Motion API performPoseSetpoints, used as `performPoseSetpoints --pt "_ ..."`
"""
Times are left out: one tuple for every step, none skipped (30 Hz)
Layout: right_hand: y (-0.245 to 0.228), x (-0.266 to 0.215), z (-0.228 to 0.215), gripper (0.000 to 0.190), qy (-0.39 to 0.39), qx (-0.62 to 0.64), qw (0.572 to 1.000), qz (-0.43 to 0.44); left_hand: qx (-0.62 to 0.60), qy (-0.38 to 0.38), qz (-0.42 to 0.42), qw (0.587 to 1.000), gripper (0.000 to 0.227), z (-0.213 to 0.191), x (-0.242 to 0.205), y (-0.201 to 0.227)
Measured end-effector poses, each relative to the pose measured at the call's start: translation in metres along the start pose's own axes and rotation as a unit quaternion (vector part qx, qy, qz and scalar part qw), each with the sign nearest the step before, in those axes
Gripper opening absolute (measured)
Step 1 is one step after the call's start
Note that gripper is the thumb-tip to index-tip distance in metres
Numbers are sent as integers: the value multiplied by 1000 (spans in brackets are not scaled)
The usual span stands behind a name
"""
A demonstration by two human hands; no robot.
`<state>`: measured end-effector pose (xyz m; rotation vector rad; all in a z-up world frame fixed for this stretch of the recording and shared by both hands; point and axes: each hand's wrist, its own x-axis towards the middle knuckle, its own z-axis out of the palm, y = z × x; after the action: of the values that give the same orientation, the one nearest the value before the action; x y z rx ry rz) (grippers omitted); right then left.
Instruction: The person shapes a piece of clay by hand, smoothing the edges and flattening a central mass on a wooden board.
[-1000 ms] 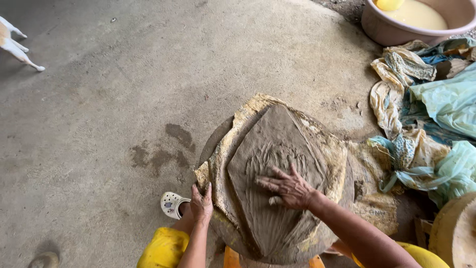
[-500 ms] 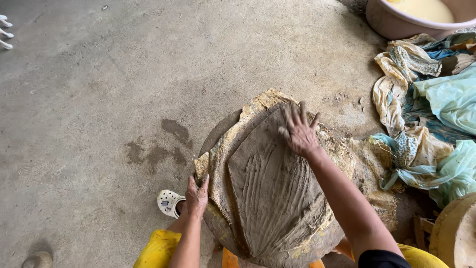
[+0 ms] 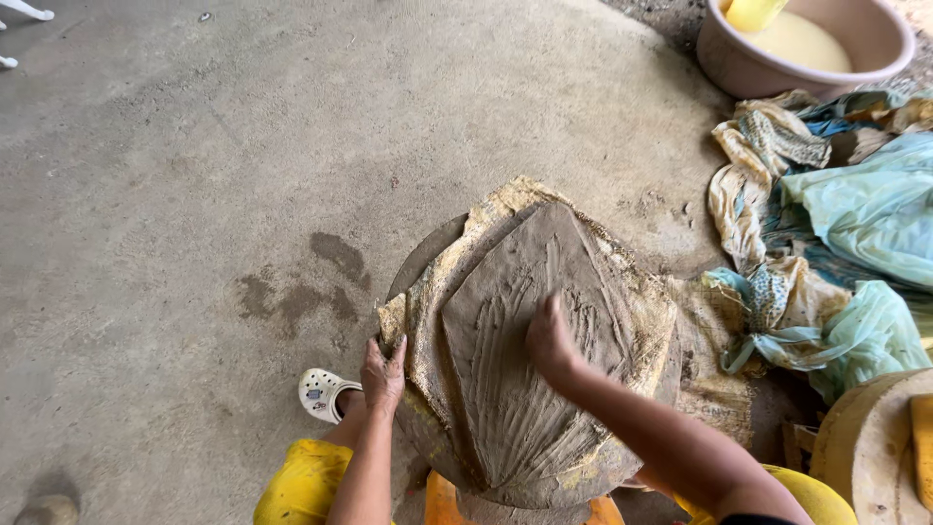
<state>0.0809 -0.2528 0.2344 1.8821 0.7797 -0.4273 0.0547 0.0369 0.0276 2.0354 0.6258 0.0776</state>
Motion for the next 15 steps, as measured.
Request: performPoseSetpoints --pt "-16 -15 -8 41 6 -5 1000 -13 11 -1 -9 1000 84 -2 -2 1" --pt "-38 -35 -14 49 4 -42 998 -52 23 -2 -19 1000 83 -2 -3 2" --pt "-55 -53 -18 58 1 -79 993 -91 26 -13 -40 999 81 0 -4 2" --pt "-59 -58 -19 52 -7 -30 990 -137 31 -23 -60 997 79 -1 -4 0" --pt "-60 -60 -17 46 -14 20 983 -182 36 -33 -81 996 78 0 -1 -3" --pt "-64 -61 -13 40 -22 72 971 -229 28 -11 -37 999 81 3 2 -9" --pt "-53 -48 -2 31 30 43 986 -158 21 10 7 1000 85 6 6 -17" --pt "-32 -30 16 22 79 12 993 -89 12 30 47 998 89 12 6 -26" --pt "0 8 23 20 106 59 993 7 -43 23 43 998 88 15 6 -32" --pt "28 37 30 31 122 57 984 118 -98 16 41 994 87 16 8 -34" --pt "51 58 36 54 65 168 974 136 -152 9 39 988 86 15 8 -33" --pt "68 74 43 65 45 132 981 135 -108 -9 8 994 80 13 5 -31" --pt "76 83 49 79 25 94 986 134 -63 -27 -23 997 75 11 0 -28" --pt "69 87 52 76 20 74 989 125 -15 -48 -53 997 72 10 -2 -24" --pt "57 89 51 73 15 53 992 116 -129 -45 -73 988 75 8 3 -21"
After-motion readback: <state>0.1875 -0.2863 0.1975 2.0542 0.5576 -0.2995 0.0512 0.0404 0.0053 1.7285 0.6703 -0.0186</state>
